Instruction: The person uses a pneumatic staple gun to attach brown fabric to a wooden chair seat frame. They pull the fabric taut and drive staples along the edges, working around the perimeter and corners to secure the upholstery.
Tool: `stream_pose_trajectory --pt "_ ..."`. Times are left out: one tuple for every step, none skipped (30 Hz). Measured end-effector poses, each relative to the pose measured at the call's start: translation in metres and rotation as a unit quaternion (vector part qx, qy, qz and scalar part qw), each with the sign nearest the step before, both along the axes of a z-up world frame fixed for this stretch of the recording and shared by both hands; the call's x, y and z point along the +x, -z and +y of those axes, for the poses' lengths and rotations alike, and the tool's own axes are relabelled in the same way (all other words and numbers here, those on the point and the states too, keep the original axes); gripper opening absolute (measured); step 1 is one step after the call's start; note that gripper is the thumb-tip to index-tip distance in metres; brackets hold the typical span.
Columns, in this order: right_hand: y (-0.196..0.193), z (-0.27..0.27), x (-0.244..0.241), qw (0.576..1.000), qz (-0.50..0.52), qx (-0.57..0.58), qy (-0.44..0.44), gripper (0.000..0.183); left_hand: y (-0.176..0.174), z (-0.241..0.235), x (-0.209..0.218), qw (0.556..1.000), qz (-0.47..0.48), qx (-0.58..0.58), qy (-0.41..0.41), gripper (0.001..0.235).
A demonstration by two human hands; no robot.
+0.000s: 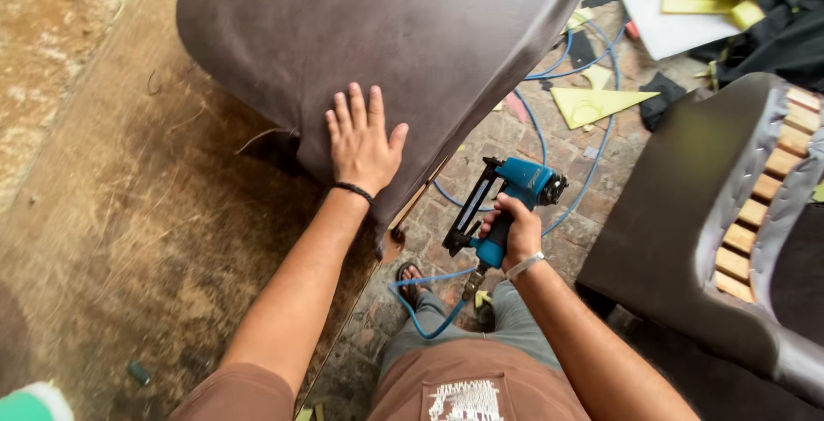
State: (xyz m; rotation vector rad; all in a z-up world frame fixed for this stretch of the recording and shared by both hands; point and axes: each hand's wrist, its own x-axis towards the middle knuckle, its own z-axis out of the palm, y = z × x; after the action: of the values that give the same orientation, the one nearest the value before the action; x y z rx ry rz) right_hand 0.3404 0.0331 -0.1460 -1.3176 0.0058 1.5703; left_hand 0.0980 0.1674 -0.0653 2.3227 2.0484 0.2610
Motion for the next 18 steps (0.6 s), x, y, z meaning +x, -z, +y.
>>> stream_pose_trajectory --pt "-0.002 0.013 0.012 1.0 -0.002 -0.002 0.013 0.024 0.005 0.009 0.017 1.0 0.007 0.005 0.024 0.075" --pt "-0.002 0.03 0.019 1.0 -0.002 0.001 0.02 0.022 0.009 0.023 0.033 0.999 0.018 0.016 0.043 0.075" --pt "-0.002 0.045 0.026 0.999 -0.023 0.013 0.019 0.022 0.011 0.037 0.048 0.997 0.028 0.027 0.062 0.074" --pt "-0.001 0.06 0.032 0.999 -0.043 0.023 0.015 0.021 0.014 0.047 0.059 0.997 0.019 0.032 0.063 0.074" --pt "0.0 0.075 0.038 0.997 -0.063 0.033 0.011 0.02 0.017 0.056 0.069 0.997 0.009 0.037 0.065 0.073" --pt "0.002 0.085 0.05 0.997 -0.067 0.036 0.002 0.022 0.02 0.059 0.081 0.997 -0.004 0.039 0.064 0.072" --pt "0.005 0.094 0.059 0.997 -0.072 0.039 -0.006 0.024 0.022 0.061 0.088 0.999 0.016 0.015 0.049 0.072" --pt "0.007 0.103 0.078 0.996 -0.082 0.042 -0.016 0.025 0.022 0.062 0.096 0.999 0.031 -0.009 0.033 0.072" --pt "0.008 0.108 0.096 0.997 -0.065 0.046 -0.023 0.024 0.021 0.062 0.102 0.998 0.045 -0.034 0.016 0.072" --pt "0.011 0.115 0.108 0.997 -0.047 0.054 -0.031 0.023 0.019 0.064 0.102 0.999 0.026 -0.02 0.015 0.071" --pt "0.012 0.124 0.121 0.997 -0.029 0.061 -0.038 0.023 0.017 0.065 0.1 1.0 0.008 -0.005 0.014 0.07" --pt "0.016 0.126 0.125 0.995 -0.035 0.082 -0.044 0.022 0.012 0.059 0.093 1.0 0.0 0.001 0.017 0.07" --pt "0.018 0.13 0.132 0.993 -0.041 0.102 -0.049 0.021 0.008 0.055 0.088 1.0 0.006 -0.005 0.007 0.069" --pt "0.019 0.14 0.148 0.989 -0.053 0.124 -0.052 0.021 0.007 0.056 0.093 1.0 0.005 -0.01 0.001 0.069" --pt "0.02 0.151 0.159 0.988 -0.051 0.135 -0.05 0.022 0.008 0.058 0.1 1.0 0.005 -0.014 -0.006 0.068" --pt "0.022 0.162 0.165 0.987 -0.046 0.145 -0.049 0.025 0.008 0.059 0.106 0.999 0.004 -0.013 -0.03 0.069" --pt "0.024 0.174 0.17 0.986 -0.041 0.154 -0.048 0.028 0.01 0.062 0.113 0.998 0.003 -0.012 -0.055 0.069" --pt "0.026 0.187 0.172 0.988 -0.027 0.143 -0.054 0.025 0.01 0.067 0.118 0.997 0.006 -0.01 -0.078 0.07"
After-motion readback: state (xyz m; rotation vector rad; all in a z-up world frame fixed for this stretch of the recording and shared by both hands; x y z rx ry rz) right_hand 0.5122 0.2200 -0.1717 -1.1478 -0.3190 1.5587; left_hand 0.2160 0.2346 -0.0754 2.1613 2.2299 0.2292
